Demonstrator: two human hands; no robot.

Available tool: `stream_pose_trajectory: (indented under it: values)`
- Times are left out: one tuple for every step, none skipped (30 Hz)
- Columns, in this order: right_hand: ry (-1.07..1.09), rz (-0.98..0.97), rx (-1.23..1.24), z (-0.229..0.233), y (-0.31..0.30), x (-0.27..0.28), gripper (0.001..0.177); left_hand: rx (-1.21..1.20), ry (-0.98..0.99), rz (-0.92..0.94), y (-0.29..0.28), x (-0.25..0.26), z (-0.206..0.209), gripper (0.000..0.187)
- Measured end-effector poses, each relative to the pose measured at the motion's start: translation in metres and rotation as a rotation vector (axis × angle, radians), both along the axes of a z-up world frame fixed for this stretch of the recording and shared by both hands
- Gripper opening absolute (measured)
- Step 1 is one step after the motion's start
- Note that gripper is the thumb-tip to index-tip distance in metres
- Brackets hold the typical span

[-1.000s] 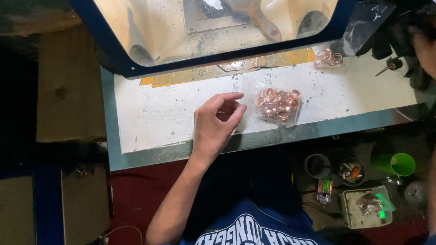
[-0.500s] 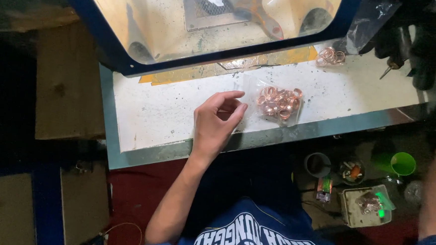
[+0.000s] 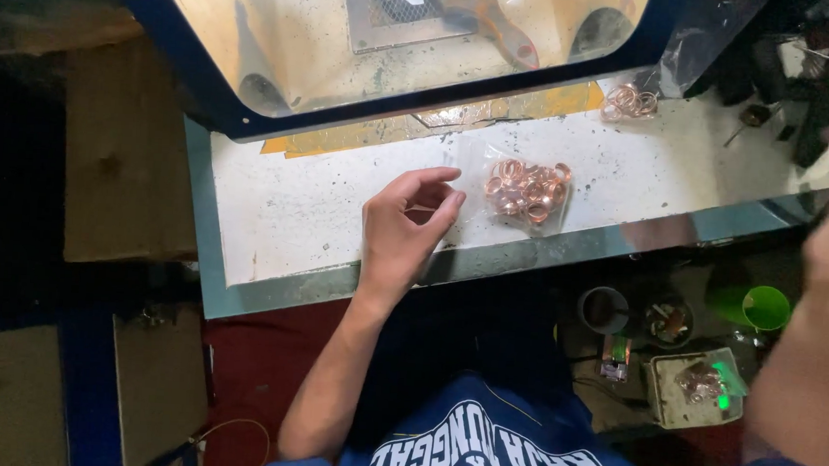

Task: Sorting small metal rings and using a handheld rotary tool to polish or grind them at a workbench.

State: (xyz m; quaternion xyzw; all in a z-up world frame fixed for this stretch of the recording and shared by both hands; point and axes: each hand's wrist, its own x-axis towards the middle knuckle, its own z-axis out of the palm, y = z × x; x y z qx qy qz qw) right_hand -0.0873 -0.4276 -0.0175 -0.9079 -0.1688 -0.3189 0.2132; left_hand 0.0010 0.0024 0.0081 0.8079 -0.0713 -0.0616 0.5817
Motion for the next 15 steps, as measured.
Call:
stream_pose_trajectory:
  values:
    - [-0.019,0.012,-0.032,0.019,0.055,0.003,0.012,0.016,-0.017,0.002,0.001,0.000,0.004,0.024]
    - [-0.019,0.020,-0.034,0.024,0.084,0.013,0.012,0.015,-0.016,0.010,0.004,0.001,0.007,0.024]
    - [0.013,0.070,-0.037,0.029,0.113,0.021,0.010,0.005,0.036,0.017,0.007,0.001,0.009,0.023]
    - [0.044,0.119,-0.041,0.034,0.143,0.028,0.012,-0.005,0.089,0.023,0.009,0.002,0.011,0.022]
    - [0.045,0.128,-0.039,0.028,0.147,0.034,0.012,-0.004,0.090,0.032,0.013,0.002,0.010,0.022]
    - [0.073,0.148,-0.024,0.022,0.152,0.039,0.010,-0.020,0.105,0.047,0.017,0.001,0.010,0.021]
    - [0.099,0.168,-0.008,0.016,0.157,0.045,0.011,-0.036,0.117,0.061,0.022,0.002,0.009,0.020]
    - [0.098,0.177,-0.006,0.014,0.158,0.050,0.011,-0.034,0.116,0.070,0.024,0.001,0.014,0.020]
    - [0.123,0.173,-0.051,0.011,0.159,0.055,0.014,-0.040,0.170,0.070,0.026,0.001,0.018,0.020]
    - [0.148,0.169,-0.096,0.009,0.160,0.059,0.018,-0.046,0.224,0.069,0.028,0.001,0.023,0.021]
    - [0.147,0.173,-0.097,0.012,0.161,0.060,0.018,-0.048,0.222,0.073,0.028,0.001,0.023,0.021]
    - [0.129,0.166,-0.111,0.015,0.161,0.061,0.020,-0.049,0.249,0.076,0.029,0.001,0.023,0.022]
    - [0.112,0.158,-0.125,0.017,0.161,0.061,0.024,-0.050,0.277,0.078,0.030,0.001,0.023,0.023]
    - [0.112,0.162,-0.127,0.025,0.162,0.057,0.024,-0.052,0.276,0.081,0.031,0.000,0.025,0.023]
    - [0.084,0.133,-0.076,0.033,0.162,0.052,0.022,-0.028,0.288,0.076,0.032,0.000,0.026,0.028]
